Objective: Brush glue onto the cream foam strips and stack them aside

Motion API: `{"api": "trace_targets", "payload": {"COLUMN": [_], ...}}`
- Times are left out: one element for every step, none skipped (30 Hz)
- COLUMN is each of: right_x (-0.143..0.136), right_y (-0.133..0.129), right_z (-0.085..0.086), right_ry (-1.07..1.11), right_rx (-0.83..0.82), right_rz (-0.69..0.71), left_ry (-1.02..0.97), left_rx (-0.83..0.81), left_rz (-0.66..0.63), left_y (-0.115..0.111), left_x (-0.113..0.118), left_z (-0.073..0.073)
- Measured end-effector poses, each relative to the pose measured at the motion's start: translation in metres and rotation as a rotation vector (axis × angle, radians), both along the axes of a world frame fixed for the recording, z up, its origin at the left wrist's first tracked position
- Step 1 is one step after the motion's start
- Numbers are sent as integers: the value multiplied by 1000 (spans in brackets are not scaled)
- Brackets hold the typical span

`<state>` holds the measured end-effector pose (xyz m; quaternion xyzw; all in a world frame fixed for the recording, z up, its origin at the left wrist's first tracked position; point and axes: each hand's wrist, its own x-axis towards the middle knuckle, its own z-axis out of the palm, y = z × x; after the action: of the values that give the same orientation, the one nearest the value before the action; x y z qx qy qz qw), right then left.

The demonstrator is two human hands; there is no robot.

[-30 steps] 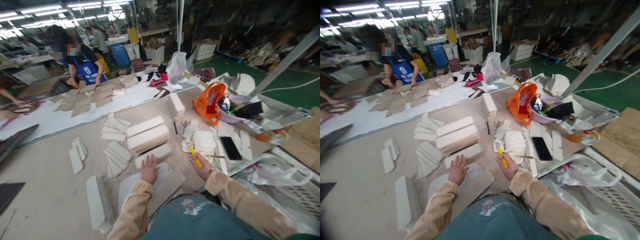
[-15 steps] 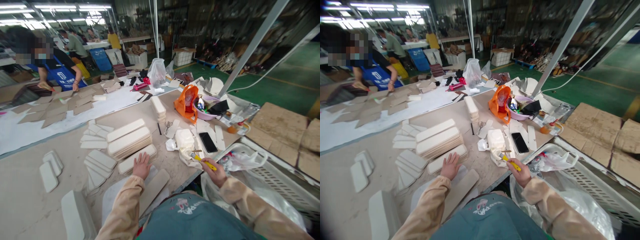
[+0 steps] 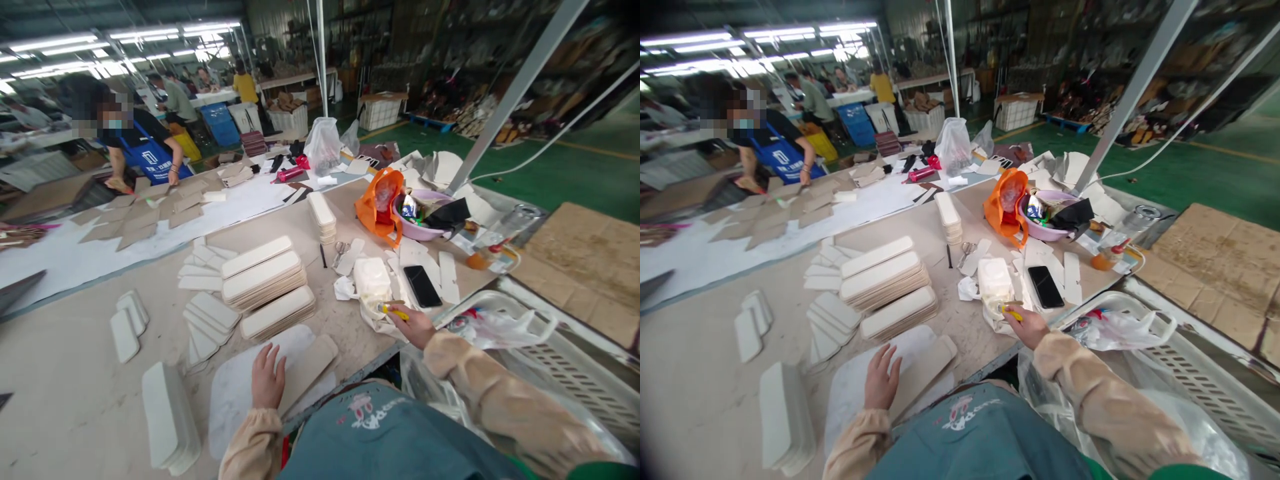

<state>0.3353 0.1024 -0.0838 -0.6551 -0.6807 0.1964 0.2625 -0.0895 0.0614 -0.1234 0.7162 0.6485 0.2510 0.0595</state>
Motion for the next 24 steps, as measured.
{"api": "trace_targets", "payload": {"right_x": [0,-1,-2,-3,-5,-6,-7,-7,-6,-4,-2,1,4,7,10,13,15,16,18,19,20,21,23,24], "right_y": [3,5,8,10,13,15,16,17,18,18,18,17,16,15,14,13,12,10,9,7,6,5,3,2], "right_z": [-2,-4,-6,-8,-9,-10,-11,-11,-11,-10,-9,-8,-7,-6,-5,-5,-5,-4,-3,-2,1,4,8,13], "right_ry": [-5,-10,-14,-16,-18,-19,-21,-23,-26,-28,-26,-21,-13,-3,6,10,8,0,-12,-26,-39,-50,-60,-70], "right_rx": [7,17,34,57,80,96,102,97,83,64,44,26,14,12,18,30,45,57,65,67,68,69,70,72], "right_rz": [22,41,57,67,69,65,54,41,30,24,24,29,41,61,86,116,149,184,220,253,286,318,349,374], "left_ry": [-1,1,4,8,12,17,22,25,26,24,19,10,-4,-23,-49,-79,-110,-135,-151,-153,-144,-127,-107,-90], "left_rx": [-40,-85,-133,-182,-231,-281,-331,-380,-427,-466,-497,-523,-546,-571,-598,-628,-659,-684,-701,-710,-711,-709,-707,-707], "left_rz": [57,118,185,251,315,377,431,478,516,544,564,577,589,603,618,636,653,669,683,696,708,716,723,730], "left_y": [-16,-31,-45,-58,-70,-80,-89,-97,-103,-108,-111,-113,-114,-114,-113,-111,-109,-107,-105,-103,-102,-100,-99,-99], "left_x": [-5,-9,-14,-18,-21,-23,-25,-26,-26,-25,-24,-22,-20,-19,-17,-16,-15,-14,-14,-14,-14,-14,-14,-14], "left_z": [-3,-6,-9,-11,-14,-16,-18,-19,-20,-21,-21,-21,-20,-19,-18,-17,-15,-14,-12,-11,-10,-9,-7,-7]}}
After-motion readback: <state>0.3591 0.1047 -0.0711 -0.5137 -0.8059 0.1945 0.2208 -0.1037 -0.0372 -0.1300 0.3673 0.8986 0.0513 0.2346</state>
